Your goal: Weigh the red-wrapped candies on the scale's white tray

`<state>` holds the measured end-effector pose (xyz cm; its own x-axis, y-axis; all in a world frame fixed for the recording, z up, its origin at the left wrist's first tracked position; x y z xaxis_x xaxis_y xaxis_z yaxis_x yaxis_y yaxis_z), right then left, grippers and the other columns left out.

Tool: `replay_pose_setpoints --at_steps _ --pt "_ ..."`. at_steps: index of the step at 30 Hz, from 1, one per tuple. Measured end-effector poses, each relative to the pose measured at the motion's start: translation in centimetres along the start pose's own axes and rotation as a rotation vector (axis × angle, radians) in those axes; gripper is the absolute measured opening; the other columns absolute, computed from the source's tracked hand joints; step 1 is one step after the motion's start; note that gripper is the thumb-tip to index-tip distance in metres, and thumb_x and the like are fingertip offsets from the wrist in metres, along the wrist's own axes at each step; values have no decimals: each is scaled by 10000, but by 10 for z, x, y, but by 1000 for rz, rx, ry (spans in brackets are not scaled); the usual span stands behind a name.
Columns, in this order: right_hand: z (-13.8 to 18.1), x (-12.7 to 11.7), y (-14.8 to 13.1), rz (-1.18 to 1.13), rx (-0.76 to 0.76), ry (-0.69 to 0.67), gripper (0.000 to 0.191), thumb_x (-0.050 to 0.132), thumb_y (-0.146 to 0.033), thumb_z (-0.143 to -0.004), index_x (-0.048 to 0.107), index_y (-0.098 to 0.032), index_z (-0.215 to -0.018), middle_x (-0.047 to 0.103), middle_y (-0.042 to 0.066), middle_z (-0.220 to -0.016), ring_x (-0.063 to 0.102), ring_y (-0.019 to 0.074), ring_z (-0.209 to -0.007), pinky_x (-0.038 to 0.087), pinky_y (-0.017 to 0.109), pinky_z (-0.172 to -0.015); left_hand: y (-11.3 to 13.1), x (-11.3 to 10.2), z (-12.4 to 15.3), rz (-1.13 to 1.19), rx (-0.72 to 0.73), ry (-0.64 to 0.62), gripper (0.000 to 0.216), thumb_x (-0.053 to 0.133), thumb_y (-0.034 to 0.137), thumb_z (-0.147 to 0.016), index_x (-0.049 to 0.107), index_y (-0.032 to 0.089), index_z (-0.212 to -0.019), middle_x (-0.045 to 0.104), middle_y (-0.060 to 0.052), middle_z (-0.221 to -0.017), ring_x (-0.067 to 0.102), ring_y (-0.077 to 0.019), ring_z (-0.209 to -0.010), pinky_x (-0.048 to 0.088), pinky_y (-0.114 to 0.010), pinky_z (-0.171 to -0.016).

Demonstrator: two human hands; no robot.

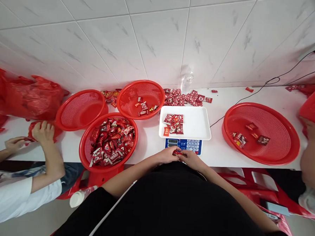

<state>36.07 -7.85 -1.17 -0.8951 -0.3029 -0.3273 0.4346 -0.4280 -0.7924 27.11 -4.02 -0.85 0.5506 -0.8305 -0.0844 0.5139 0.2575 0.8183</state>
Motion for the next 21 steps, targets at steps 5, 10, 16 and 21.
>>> replay_pose_setpoints --at_steps 5,10,16,21 --pt "-2 3 -2 6 -38 -22 319 496 -451 -880 637 -211 -724 688 1 -725 609 163 -680 436 280 -641 -20 -5 3 257 -33 11 304 720 301 -773 637 145 -1020 671 -29 -828 645 -130 -728 516 -276 -729" --pt "-6 7 -4 16 -18 -42 328 509 -463 -877 639 -210 -712 682 -1 -700 607 161 -656 449 284 -638 -23 -15 7 238 -7 52 385 792 397 -698 642 137 -939 631 -2 -767 597 -108 -685 491 -260 -699" --pt "-7 7 -12 -11 -52 -22 308 521 -455 -878 642 -223 -716 712 13 -732 638 176 -686 497 318 -678 -16 -21 16 278 -22 67 340 797 371 -703 647 146 -910 641 -14 -779 606 -118 -710 497 -268 -714" --pt "-25 -25 -24 43 -77 94 270 516 -422 -889 689 -219 -844 724 19 -793 657 182 -751 518 322 -714 -17 -38 19 361 -37 163 368 787 391 -718 605 154 -932 658 -23 -843 602 -107 -703 505 -272 -728"
Point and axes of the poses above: each hand's wrist, its own z-axis away from the middle knuckle, its own x-axis out of the palm, y = z × x, the point moved 10 cm from there along -z, towards the middle knuckle
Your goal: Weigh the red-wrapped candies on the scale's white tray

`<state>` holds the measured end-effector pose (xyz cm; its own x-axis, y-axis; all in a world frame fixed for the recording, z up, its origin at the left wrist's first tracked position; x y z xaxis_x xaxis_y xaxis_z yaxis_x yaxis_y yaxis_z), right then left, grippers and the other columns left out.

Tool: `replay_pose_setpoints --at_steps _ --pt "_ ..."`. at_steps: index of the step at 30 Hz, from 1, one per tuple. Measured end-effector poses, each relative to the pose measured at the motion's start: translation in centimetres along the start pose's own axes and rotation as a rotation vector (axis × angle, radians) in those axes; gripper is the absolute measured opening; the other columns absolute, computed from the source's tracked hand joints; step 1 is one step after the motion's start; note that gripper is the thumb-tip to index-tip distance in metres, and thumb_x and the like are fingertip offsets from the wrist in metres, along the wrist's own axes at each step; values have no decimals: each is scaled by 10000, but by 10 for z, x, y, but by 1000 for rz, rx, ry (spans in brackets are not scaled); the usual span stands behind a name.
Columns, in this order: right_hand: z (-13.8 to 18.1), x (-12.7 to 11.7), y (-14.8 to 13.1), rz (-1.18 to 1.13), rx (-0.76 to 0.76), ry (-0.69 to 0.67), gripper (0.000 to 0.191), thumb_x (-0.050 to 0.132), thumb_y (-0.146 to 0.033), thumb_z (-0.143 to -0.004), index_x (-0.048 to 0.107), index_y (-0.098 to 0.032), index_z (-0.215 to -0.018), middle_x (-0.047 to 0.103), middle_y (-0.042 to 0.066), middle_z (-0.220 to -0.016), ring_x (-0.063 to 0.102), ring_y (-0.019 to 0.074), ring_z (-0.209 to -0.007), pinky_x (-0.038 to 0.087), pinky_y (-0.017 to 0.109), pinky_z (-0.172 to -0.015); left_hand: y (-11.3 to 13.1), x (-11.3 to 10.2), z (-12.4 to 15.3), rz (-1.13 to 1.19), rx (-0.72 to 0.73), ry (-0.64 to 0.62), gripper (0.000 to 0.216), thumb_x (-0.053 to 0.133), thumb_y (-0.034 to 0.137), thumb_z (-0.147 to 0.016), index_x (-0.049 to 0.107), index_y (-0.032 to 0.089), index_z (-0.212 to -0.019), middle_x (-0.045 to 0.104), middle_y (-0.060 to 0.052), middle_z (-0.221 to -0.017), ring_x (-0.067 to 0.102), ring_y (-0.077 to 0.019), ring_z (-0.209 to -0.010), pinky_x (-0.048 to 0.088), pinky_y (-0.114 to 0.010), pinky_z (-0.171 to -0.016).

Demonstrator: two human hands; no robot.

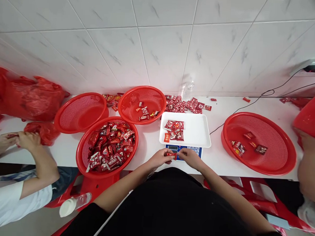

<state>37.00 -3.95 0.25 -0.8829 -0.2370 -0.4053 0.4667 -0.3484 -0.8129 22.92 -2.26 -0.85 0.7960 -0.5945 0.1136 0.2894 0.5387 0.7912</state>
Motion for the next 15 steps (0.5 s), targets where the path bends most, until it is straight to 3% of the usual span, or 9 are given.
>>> replay_pose_setpoints --at_steps 4,6,10,15 --pt "-28 -45 -23 252 -49 249 275 498 -351 -917 676 -239 -1096 697 68 -1085 647 209 -948 515 351 -824 2 -16 0 5 -16 76 306 761 343 -743 591 164 -924 659 -15 -844 596 -99 -690 492 -252 -704" --pt "-40 -47 -43 419 -132 281 311 486 -316 -934 653 -241 -1186 656 98 -1192 604 240 -1085 503 370 -884 3 -22 1 18 -18 94 274 749 312 -747 582 168 -910 656 -7 -830 589 -95 -682 482 -244 -696" --pt "-55 -2 -74 695 -343 122 382 561 -308 -910 610 -242 -1284 599 114 -1342 494 302 -1244 436 441 -1013 6 -33 5 59 9 133 240 733 286 -745 574 170 -884 645 -3 -840 592 -96 -695 471 -241 -696" --pt "-64 37 -69 781 -358 40 475 593 -297 -892 536 -217 -1357 534 151 -1444 460 350 -1276 371 526 -1039 1 -46 14 87 -13 174 250 732 295 -740 562 173 -878 626 4 -824 589 -92 -682 462 -237 -692"
Point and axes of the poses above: each hand's wrist, its own z-axis away from the middle knuckle, its own x-axis out of the palm, y = z × x, the point moved 10 cm from there along -z, towards the middle knuckle
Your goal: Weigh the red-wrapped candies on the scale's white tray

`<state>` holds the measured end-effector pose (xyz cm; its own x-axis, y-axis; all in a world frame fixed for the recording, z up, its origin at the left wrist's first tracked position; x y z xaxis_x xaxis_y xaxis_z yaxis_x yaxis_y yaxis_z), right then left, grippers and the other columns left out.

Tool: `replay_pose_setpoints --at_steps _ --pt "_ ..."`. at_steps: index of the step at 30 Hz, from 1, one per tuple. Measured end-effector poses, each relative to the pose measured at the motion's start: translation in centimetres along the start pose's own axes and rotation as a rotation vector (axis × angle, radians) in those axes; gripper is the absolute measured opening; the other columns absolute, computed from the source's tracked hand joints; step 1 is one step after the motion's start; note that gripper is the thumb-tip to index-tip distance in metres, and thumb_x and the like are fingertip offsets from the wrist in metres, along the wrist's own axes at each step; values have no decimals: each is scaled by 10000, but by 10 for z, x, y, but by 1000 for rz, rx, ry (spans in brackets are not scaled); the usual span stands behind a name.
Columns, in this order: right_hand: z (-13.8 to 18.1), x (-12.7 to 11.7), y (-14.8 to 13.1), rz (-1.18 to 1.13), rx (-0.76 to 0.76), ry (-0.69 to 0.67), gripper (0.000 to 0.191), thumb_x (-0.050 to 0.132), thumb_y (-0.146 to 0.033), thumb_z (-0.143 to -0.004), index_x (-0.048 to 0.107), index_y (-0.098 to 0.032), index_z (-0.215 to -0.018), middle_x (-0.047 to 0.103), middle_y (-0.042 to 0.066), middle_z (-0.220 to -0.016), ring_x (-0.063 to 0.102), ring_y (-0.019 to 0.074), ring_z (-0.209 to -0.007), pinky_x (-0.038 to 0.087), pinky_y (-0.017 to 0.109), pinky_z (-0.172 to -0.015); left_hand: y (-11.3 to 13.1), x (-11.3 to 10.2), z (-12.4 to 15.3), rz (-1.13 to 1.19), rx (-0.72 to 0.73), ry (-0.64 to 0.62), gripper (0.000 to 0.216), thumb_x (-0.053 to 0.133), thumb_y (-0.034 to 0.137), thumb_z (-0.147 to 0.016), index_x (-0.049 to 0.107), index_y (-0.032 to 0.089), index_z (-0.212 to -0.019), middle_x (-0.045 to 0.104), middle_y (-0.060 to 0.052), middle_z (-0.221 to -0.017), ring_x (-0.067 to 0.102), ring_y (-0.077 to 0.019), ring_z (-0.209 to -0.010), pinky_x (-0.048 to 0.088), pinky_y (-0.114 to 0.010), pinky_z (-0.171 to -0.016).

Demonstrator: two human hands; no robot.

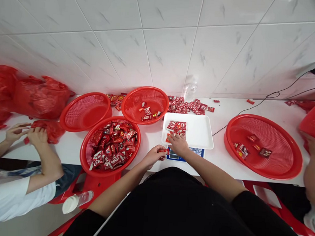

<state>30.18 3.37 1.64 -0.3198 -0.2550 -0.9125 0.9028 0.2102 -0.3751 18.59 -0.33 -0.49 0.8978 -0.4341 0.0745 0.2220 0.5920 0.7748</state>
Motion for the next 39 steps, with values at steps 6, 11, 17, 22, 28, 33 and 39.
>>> replay_pose_setpoints --at_steps 6,11,17,22,28,33,39 --pt "0 7 1 -246 40 56 243 526 -192 -905 664 -198 -1105 692 151 -1180 506 319 -1223 360 497 -1031 -7 -8 7 16 -43 34 301 751 321 -724 548 176 -892 623 6 -806 580 -92 -684 459 -238 -703" --pt "19 1 14 -463 156 87 256 459 -317 -949 656 -191 -1054 724 99 -1010 629 235 -991 487 381 -858 -16 0 8 -11 -63 -35 389 800 376 -683 560 169 -908 644 -12 -847 570 -99 -709 456 -245 -706" --pt "97 25 66 -1690 492 76 230 709 -352 -752 651 -210 -923 717 33 -922 668 211 -909 549 326 -732 -26 5 9 -107 -56 -114 373 802 364 -677 586 159 -902 657 -27 -881 568 -108 -738 443 -245 -702" --pt "150 54 84 -1920 722 76 252 764 -339 -744 654 -237 -947 704 14 -860 690 188 -823 563 324 -743 -34 4 9 -124 -69 -109 330 770 337 -709 567 152 -893 639 -10 -821 538 -81 -645 430 -234 -661" --pt "132 67 29 -2092 646 -109 336 686 -417 -847 630 -201 -1097 718 40 -889 696 181 -842 551 319 -787 0 66 4 -348 134 -245 244 700 302 -779 599 157 -947 647 -17 -856 589 -117 -713 464 -252 -699" --pt "109 55 11 -2305 581 -159 237 647 -394 -884 645 -157 -886 701 20 -746 675 139 -709 538 224 -625 51 128 17 -853 586 -301 152 670 322 -834 662 190 -908 658 -35 -942 604 -188 -916 469 -302 -835" --pt "130 54 35 -2319 688 -35 231 708 -356 -841 670 -182 -989 733 56 -844 711 163 -743 571 230 -621 105 98 0 -1010 865 38 436 618 476 -878 624 225 -1235 577 -109 -1279 515 -251 -1224 422 -383 -1050"
Point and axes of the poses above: each hand's wrist, its own z-axis away from the middle knuckle, its own x-axis out of the palm, y = z × x, the point moved 10 cm from there along -z, towards the middle knuckle
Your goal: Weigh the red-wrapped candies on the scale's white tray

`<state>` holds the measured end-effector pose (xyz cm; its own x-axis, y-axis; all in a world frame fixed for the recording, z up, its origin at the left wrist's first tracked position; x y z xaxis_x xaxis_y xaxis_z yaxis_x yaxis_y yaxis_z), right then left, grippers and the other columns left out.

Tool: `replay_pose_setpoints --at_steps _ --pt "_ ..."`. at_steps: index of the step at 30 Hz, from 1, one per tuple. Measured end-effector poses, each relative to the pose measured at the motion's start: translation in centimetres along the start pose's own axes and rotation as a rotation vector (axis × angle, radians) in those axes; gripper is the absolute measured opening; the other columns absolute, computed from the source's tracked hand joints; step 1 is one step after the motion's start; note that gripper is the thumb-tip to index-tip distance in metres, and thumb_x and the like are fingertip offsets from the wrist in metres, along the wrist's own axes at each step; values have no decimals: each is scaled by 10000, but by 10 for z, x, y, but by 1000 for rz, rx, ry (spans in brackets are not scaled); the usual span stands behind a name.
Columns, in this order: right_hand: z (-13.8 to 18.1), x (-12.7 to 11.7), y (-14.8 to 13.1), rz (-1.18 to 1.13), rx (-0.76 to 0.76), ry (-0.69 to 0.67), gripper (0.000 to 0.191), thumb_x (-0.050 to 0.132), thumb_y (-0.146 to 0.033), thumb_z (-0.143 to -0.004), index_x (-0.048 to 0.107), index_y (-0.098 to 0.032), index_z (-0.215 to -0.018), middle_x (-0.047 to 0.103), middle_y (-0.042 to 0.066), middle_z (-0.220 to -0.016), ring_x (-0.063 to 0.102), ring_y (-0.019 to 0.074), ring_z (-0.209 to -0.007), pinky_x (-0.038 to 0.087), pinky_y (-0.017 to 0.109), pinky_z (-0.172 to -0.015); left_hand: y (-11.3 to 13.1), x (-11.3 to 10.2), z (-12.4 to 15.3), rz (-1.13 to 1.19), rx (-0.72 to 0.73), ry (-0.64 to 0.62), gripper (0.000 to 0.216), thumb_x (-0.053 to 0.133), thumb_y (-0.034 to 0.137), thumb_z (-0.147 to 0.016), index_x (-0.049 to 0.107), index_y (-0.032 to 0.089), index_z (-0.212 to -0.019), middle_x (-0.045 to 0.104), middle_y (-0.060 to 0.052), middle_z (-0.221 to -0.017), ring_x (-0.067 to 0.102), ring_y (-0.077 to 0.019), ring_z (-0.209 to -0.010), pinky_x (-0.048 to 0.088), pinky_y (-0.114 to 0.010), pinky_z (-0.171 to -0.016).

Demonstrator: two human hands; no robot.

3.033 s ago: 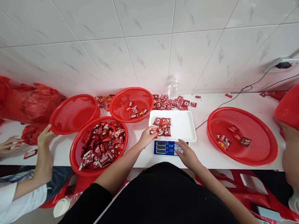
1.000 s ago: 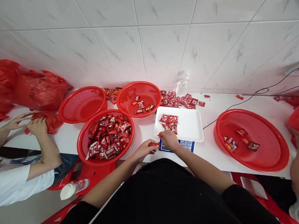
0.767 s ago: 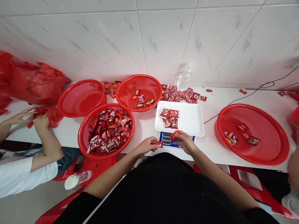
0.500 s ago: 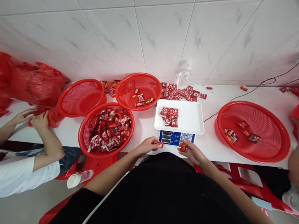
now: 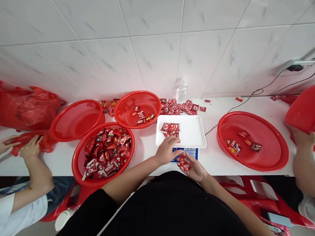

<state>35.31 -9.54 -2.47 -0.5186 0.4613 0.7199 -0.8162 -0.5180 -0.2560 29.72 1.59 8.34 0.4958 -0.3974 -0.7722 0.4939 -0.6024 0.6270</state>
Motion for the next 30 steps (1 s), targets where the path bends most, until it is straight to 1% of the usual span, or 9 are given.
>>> replay_pose_setpoints --at_steps 3,6,8,10,13,17,22,25,30 --pt "12 -13 -5 9 -30 53 271 760 -324 -787 676 -200 -1013 740 70 -896 720 174 -759 571 224 -605 -39 -3 -28 -159 -85 -4 704 697 492 -807 494 216 -1422 357 -149 -1528 293 -327 -1435 281 -480 -1170" --pt "20 -22 -14 20 -77 95 291 776 -335 -765 683 -210 -1011 739 70 -898 720 178 -755 565 220 -584 -67 16 -54 -295 -133 -156 935 733 600 -724 382 258 -1520 161 -129 -1632 81 -387 -1500 108 -583 -1196" --pt "22 -26 -21 25 -99 113 310 775 -371 -766 686 -214 -1018 738 69 -896 719 176 -748 563 220 -580 -78 32 -66 -359 -139 -271 1060 722 694 -666 307 300 -1558 84 -107 -1654 -5 -418 -1500 22 -650 -1166" --pt "24 -29 -27 27 -118 113 321 768 -400 -771 690 -217 -1023 738 66 -899 717 171 -741 562 218 -582 -87 44 -72 -411 -159 -352 1117 685 756 -645 249 321 -1577 52 -99 -1660 -41 -434 -1494 -5 -691 -1134" --pt "24 -31 -34 36 -142 81 310 754 -405 -786 695 -224 -1030 738 57 -917 714 162 -745 565 217 -599 -95 50 -77 -475 -197 -368 1074 612 782 -690 232 322 -1583 88 -100 -1657 -12 -431 -1493 34 -692 -1127" --pt "24 -37 -40 63 -150 69 259 737 -404 -797 708 -248 -1001 734 47 -903 712 162 -754 565 217 -597 -91 45 -78 -502 -166 -271 935 578 747 -754 330 323 -1550 271 -95 -1606 138 -386 -1468 132 -587 -1152" --pt "25 -41 -49 100 -162 70 188 734 -410 -793 724 -289 -936 738 44 -911 706 170 -768 575 229 -587 -84 35 -81 -471 -161 -164 889 636 718 -730 447 291 -1486 471 -127 -1436 337 -362 -1326 220 -514 -1106" --pt "27 -42 -56 100 -176 76 204 754 -410 -775 727 -279 -929 734 44 -897 700 162 -767 567 213 -579 -85 33 -85 -466 -183 -148 835 649 679 -750 482 271 -1459 527 -135 -1341 400 -345 -1249 264 -478 -1068" --pt "30 -49 -62 101 -182 103 221 771 -399 -765 731 -266 -937 724 43 -897 689 152 -762 565 205 -573 -88 34 -93 -465 -191 -170 596 645 577 -820 598 281 -1335 584 -124 -1222 456 -311 -1191 343 -406 -1004"
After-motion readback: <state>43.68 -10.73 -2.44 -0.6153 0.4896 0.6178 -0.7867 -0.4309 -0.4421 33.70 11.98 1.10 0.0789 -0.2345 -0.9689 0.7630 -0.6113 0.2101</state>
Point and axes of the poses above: each hand's wrist, its own z-axis away from the middle knuckle, its own x-axis out of the palm, y = z × x, the point moved 10 cm from there along -z, towards the middle knuckle
